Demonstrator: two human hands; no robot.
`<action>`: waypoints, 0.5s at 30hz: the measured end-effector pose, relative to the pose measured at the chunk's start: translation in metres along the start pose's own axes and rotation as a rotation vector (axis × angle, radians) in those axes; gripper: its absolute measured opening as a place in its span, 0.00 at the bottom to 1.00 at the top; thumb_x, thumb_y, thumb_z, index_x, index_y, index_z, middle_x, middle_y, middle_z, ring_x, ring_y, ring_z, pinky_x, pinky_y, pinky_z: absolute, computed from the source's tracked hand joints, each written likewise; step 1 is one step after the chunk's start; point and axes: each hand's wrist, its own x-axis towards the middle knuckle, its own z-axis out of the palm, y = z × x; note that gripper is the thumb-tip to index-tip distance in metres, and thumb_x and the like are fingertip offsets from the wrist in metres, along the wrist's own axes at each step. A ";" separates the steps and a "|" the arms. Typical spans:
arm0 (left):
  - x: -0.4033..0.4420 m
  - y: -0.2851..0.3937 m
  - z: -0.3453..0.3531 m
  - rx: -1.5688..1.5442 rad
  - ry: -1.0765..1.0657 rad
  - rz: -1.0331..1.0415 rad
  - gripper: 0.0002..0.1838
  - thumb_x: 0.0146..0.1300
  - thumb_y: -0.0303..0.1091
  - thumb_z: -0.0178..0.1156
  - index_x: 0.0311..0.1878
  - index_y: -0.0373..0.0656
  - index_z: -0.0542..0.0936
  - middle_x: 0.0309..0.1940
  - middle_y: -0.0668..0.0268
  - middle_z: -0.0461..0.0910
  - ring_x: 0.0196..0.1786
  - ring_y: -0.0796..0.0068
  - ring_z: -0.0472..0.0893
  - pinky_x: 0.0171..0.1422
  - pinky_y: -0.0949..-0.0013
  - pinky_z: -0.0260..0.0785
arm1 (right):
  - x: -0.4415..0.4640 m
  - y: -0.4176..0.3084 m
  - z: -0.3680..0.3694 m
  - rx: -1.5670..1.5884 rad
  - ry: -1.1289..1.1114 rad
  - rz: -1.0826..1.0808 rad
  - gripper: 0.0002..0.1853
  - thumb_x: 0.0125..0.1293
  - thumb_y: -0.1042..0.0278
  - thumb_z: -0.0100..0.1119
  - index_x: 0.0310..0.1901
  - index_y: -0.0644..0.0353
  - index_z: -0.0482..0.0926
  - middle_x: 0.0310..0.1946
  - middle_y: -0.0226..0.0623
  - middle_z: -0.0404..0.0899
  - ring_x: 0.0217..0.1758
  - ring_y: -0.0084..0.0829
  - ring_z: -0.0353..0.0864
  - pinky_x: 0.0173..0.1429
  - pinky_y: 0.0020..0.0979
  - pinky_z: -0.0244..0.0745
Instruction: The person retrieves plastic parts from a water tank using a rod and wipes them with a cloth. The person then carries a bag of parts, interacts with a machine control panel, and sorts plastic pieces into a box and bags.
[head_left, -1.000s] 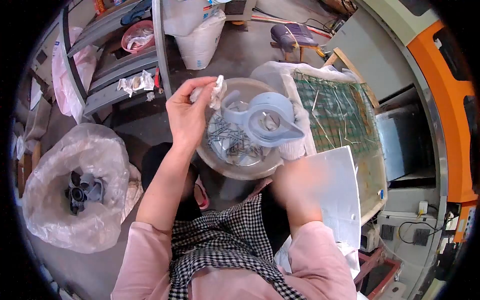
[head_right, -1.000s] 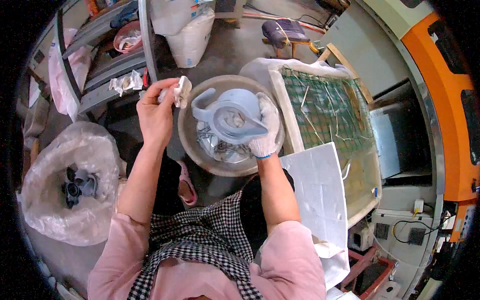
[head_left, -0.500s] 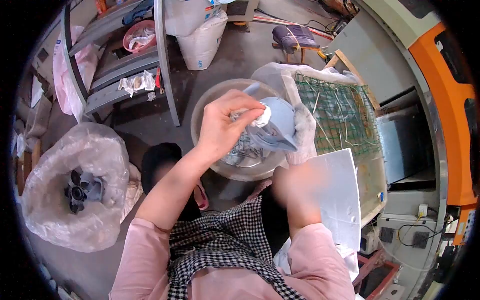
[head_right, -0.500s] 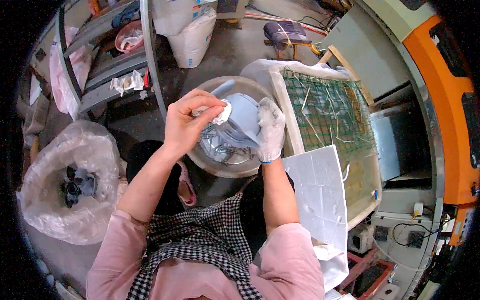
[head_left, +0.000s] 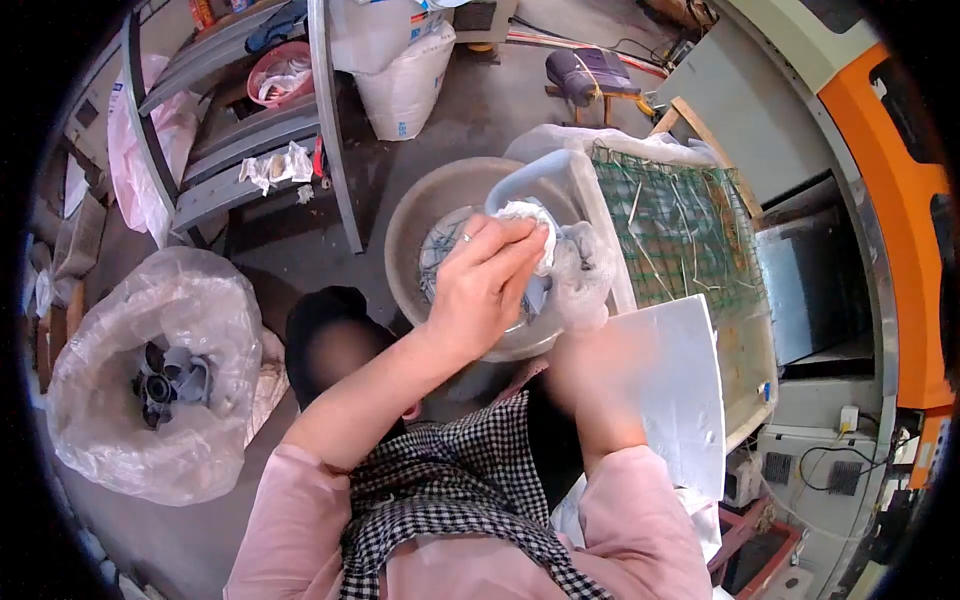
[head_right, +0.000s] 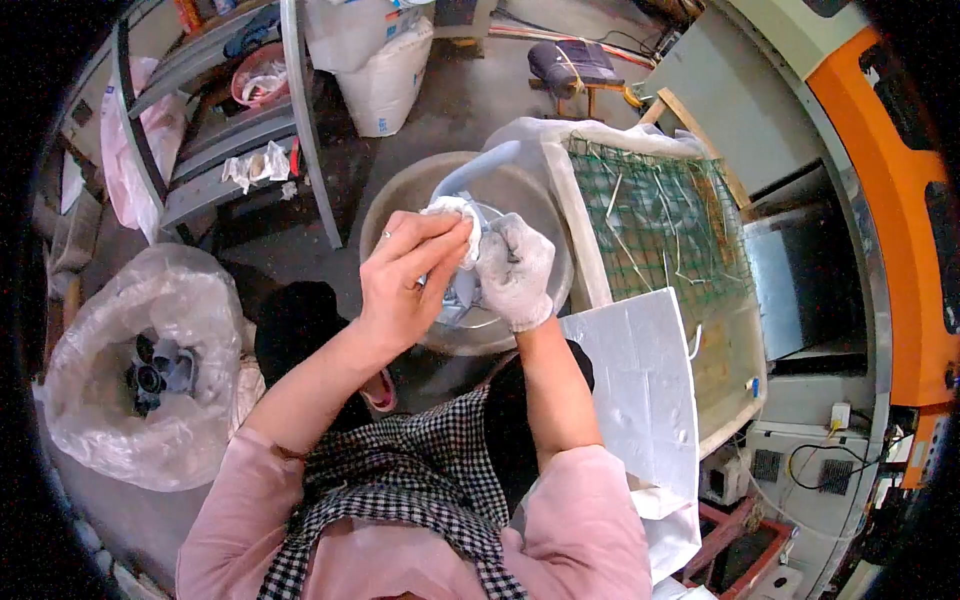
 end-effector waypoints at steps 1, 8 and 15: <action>0.001 -0.003 0.000 -0.017 0.001 -0.004 0.13 0.52 0.19 0.65 0.42 0.37 0.84 0.39 0.58 0.82 0.41 0.56 0.80 0.46 0.63 0.73 | -0.002 0.001 0.000 0.010 0.019 0.015 0.03 0.56 0.75 0.58 0.27 0.61 0.74 0.20 0.44 0.71 0.21 0.43 0.73 0.29 0.35 0.69; 0.007 -0.058 -0.020 -0.354 -0.056 -0.677 0.10 0.62 0.23 0.59 0.46 0.35 0.83 0.40 0.60 0.84 0.42 0.70 0.82 0.48 0.70 0.73 | -0.018 0.003 -0.006 0.263 0.125 0.382 0.05 0.59 0.74 0.53 0.27 0.63 0.74 0.19 0.32 0.70 0.21 0.26 0.69 0.29 0.28 0.64; 0.012 -0.025 -0.041 -0.609 0.171 -0.710 0.09 0.65 0.23 0.56 0.46 0.33 0.82 0.44 0.61 0.82 0.47 0.73 0.81 0.53 0.71 0.72 | -0.018 0.009 -0.008 0.239 0.168 0.345 0.08 0.58 0.73 0.51 0.25 0.66 0.73 0.19 0.30 0.68 0.25 0.21 0.67 0.31 0.25 0.63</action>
